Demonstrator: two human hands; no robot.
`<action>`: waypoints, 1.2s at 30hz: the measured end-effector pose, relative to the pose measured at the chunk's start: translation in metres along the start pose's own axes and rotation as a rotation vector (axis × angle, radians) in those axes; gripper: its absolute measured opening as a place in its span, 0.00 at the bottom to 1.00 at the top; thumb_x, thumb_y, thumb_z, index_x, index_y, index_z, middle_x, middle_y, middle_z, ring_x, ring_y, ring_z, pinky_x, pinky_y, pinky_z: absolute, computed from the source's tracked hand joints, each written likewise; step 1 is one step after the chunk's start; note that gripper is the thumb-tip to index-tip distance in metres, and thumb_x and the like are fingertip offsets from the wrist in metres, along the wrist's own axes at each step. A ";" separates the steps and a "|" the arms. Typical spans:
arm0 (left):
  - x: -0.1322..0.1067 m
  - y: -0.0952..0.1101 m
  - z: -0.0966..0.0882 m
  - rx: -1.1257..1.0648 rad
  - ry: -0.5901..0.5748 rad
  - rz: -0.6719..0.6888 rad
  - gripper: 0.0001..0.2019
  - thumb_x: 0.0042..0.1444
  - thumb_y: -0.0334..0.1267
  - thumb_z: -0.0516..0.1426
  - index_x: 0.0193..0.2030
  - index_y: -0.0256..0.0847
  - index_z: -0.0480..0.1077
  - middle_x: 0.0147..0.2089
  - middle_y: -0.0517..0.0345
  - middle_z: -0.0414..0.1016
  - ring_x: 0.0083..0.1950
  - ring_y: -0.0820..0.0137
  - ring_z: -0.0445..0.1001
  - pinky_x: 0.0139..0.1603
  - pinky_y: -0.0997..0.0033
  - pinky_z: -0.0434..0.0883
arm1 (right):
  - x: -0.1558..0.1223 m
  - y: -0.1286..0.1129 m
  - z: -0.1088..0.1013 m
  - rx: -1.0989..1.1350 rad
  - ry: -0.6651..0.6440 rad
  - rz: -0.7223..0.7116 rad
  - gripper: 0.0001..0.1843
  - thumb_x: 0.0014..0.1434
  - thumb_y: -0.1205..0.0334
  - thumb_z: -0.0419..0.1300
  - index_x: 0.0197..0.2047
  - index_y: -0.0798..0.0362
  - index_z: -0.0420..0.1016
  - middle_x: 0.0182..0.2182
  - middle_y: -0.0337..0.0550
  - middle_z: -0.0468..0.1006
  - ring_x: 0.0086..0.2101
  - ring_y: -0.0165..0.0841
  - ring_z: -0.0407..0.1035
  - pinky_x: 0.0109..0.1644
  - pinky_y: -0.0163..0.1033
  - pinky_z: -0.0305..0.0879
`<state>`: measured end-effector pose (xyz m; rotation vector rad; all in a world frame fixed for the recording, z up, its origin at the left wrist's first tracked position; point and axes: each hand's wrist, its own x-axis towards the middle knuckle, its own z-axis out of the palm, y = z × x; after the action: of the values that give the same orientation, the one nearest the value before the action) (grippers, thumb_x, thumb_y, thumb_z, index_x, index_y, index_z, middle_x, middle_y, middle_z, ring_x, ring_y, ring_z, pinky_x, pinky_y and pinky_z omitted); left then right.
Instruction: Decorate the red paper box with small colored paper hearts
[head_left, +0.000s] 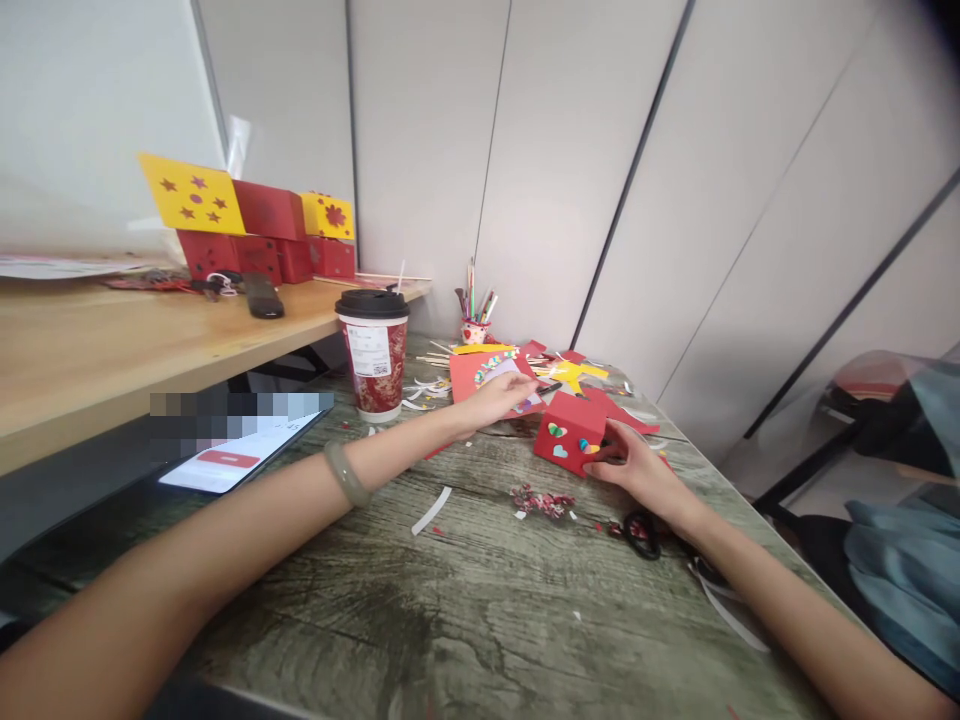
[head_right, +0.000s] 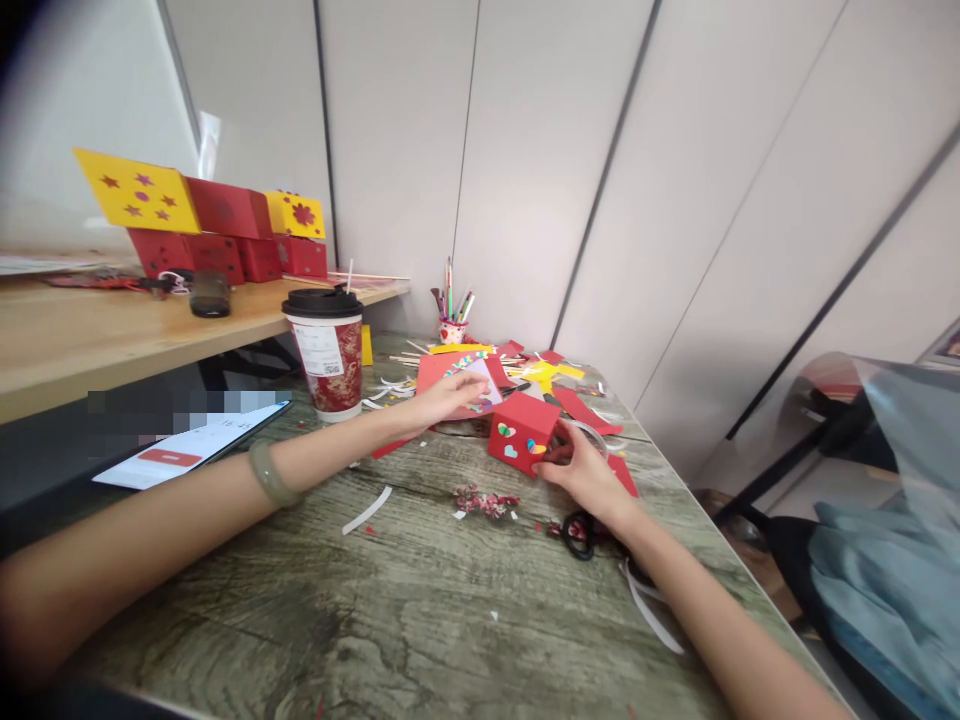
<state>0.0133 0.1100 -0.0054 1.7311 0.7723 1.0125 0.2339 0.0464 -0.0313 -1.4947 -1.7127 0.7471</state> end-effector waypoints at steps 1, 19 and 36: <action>0.003 -0.003 -0.001 0.005 0.039 -0.007 0.12 0.53 0.38 0.52 0.43 0.35 0.66 0.46 0.47 0.70 0.49 0.64 0.68 0.48 0.65 0.64 | 0.002 0.004 -0.002 -0.014 0.025 0.012 0.40 0.43 0.62 0.62 0.58 0.53 0.51 0.48 0.49 0.69 0.40 0.37 0.69 0.44 0.45 0.64; 0.013 0.006 -0.033 0.143 0.386 -0.115 0.15 0.57 0.40 0.51 0.49 0.36 0.63 0.49 0.51 0.67 0.45 0.66 0.69 0.44 0.59 0.69 | 0.001 0.003 -0.016 0.031 0.045 0.040 0.35 0.42 0.61 0.61 0.55 0.51 0.55 0.47 0.47 0.71 0.46 0.42 0.67 0.45 0.45 0.66; 0.017 -0.009 -0.042 0.188 0.201 -0.142 0.14 0.57 0.39 0.51 0.48 0.37 0.64 0.49 0.51 0.66 0.45 0.67 0.69 0.44 0.61 0.69 | -0.005 -0.009 -0.031 -0.006 -0.088 0.072 0.36 0.41 0.59 0.63 0.54 0.51 0.57 0.46 0.47 0.71 0.44 0.43 0.67 0.48 0.46 0.64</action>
<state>-0.0165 0.1450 -0.0007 1.7206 1.1343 1.0538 0.2546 0.0385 -0.0072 -1.5550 -1.7351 0.8569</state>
